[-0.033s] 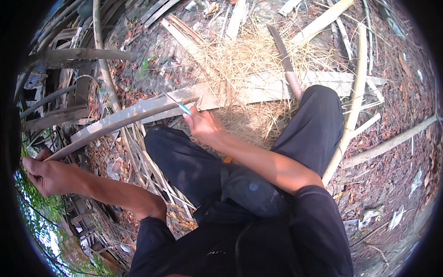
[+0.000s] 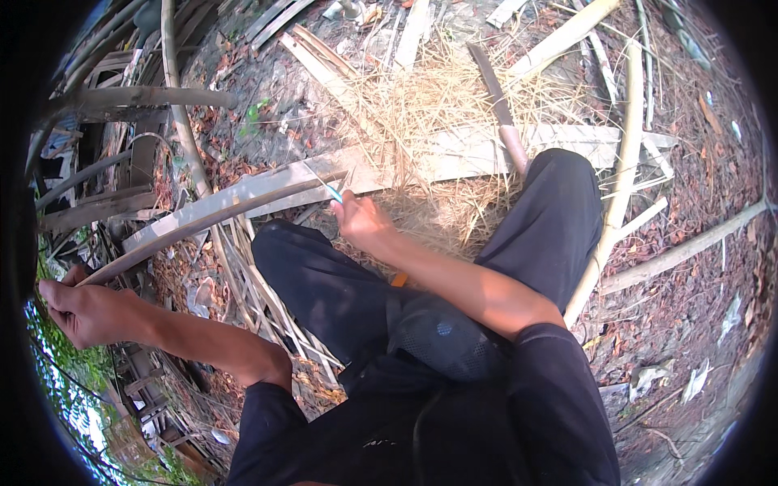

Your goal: The person sits on the ground and uses a blue utility knife to split a long piece of bamboo into thin strips. They hold the bamboo with their left hand and carefully guide the knife along the length of the material, creating multiple narrow slats.

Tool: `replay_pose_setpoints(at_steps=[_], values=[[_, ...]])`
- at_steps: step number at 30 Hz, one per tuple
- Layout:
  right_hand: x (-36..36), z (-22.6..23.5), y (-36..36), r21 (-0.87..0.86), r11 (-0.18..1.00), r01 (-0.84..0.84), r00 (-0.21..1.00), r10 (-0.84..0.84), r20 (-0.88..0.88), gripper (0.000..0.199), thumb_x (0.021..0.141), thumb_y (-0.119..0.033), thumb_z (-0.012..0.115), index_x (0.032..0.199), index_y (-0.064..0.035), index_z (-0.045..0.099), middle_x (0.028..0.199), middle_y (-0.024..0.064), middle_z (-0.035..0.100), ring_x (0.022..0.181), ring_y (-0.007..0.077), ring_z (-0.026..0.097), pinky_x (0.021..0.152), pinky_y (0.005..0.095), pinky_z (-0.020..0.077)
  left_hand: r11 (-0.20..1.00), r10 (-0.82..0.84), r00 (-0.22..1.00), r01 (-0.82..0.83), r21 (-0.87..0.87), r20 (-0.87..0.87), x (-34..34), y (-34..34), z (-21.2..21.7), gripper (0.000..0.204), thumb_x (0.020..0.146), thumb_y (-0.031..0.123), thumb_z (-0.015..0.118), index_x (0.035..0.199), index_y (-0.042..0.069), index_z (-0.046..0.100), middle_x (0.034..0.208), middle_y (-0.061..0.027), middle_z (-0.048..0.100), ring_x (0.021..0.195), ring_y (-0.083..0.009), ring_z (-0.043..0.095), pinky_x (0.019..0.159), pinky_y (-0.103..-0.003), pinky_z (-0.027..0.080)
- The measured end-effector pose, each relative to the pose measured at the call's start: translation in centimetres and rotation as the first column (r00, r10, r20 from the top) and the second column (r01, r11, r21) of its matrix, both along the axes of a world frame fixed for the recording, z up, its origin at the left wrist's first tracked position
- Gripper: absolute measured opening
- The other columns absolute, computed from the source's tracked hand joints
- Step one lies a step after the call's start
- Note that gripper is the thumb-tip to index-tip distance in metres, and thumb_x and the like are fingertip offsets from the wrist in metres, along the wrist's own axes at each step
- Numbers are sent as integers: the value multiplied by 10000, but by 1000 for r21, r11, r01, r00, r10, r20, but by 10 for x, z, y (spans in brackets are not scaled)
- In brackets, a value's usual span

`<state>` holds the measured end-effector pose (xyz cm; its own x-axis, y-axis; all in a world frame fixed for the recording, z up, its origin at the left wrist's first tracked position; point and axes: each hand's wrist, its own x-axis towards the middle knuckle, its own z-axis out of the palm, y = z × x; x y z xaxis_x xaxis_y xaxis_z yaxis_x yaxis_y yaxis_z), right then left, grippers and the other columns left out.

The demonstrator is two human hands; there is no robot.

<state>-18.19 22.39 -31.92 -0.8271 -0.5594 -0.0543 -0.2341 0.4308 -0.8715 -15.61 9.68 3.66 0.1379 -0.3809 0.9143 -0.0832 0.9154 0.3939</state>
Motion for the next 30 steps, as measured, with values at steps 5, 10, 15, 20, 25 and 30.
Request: replay_pose_setpoints(at_steps=[5, 10, 15, 20, 25, 30], values=[[-19, -64, 25, 244, 966, -83, 990, 53, 129, 416, 1024, -329, 376, 1095, 56, 516, 726, 221, 625, 552, 360, 600, 505, 457, 501, 999, 50, 999, -50, -12, -14, 6, -8, -3, 385, 922, 342, 642, 778, -14, 623, 658, -67, 595, 614, -142, 541, 582, -285, 444], [-10, 2, 21, 121, 989, -86, 975, 59, 215, 436, 1025, -338, 363, 1049, 67, 521, 722, 241, 626, 620, 388, 634, 558, 489, 517, 991, 131, 991, -131, 21, 8, 16, -22, -5, 400, 931, 340, 628, 747, -15, 610, 640, -64, 587, 594, -151, 533, 549, -275, 440], [-18, 7, 4, 187, 975, -122, 966, 73, 249, 454, 1030, -349, 338, 1013, 62, 529, 701, 241, 622, 664, 391, 643, 604, 494, 511, 998, -58, 998, 58, -28, -24, 12, -20, -6, 415, 939, 273, 534, 604, 44, 448, 551, -54, 481, 451, -127, 415, 403, -249, 310], [-27, -16, 29, 294, 936, -195, 979, 170, 108, 435, 1035, -320, 318, 971, 30, 569, 657, 229, 613, 591, 345, 629, 610, 467, 523, 935, -353, 935, 352, -41, -26, 11, -20, -4, 456, 888, 279, 515, 571, 117, 230, 468, -27, 272, 386, -111, 196, 381, -238, 149], [-6, 23, 23, 195, 972, -130, 979, 95, 181, 393, 1035, -309, 335, 1026, 30, 535, 579, 189, 587, 486, 341, 580, 588, 451, 515, 942, -334, 942, 333, -36, -31, 15, -28, -9, 465, 891, 312, 518, 591, 114, 222, 497, -21, 277, 414, -110, 195, 398, -243, 147], [-8, -32, 39, 383, 891, -243, 944, 125, 307, 468, 1038, -385, 304, 1144, 30, 494, 834, 246, 619, 875, 379, 627, 728, 473, 525, 979, -204, 976, 203, -26, -76, 10, -17, -9, 457, 901, 332, 502, 589, 89, 274, 496, -28, 321, 401, -110, 236, 379, -229, 196]])
